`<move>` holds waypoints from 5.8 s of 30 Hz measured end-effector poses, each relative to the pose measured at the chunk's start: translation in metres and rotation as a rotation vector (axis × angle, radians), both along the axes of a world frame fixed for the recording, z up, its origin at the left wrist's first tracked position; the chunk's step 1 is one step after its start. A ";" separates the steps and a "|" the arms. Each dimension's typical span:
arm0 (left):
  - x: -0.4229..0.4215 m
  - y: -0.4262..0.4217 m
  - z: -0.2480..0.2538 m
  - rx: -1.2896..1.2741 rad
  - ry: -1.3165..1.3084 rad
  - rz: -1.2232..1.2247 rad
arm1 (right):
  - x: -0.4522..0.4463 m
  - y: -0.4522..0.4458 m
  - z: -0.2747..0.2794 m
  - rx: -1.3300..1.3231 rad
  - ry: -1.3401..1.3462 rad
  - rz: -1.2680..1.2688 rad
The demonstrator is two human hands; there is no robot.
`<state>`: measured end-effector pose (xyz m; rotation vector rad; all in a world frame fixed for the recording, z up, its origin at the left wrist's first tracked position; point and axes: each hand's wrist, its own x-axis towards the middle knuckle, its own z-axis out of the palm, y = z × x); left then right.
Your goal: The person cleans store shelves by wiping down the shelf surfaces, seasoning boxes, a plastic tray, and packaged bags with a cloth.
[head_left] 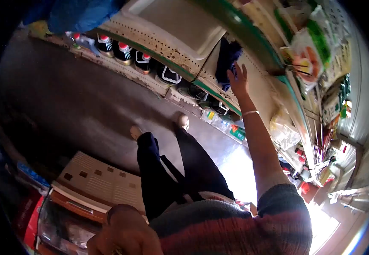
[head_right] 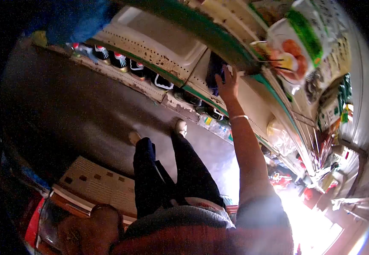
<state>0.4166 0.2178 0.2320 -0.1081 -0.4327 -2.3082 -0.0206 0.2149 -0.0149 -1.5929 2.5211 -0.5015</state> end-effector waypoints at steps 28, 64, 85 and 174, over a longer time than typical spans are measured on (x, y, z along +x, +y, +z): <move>-0.094 0.071 -0.149 0.237 -0.341 0.305 | -0.164 -0.070 -0.077 0.355 0.379 -0.440; -0.123 0.077 -0.159 0.067 -0.517 0.071 | -0.204 0.234 -0.047 0.468 0.206 -0.107; -0.103 0.094 -0.148 0.213 -0.628 0.107 | -0.011 -0.076 -0.043 -0.454 -1.490 -0.306; -0.301 -0.009 -0.288 0.150 -1.376 -0.367 | 0.037 0.113 -0.106 -0.016 -0.934 -0.777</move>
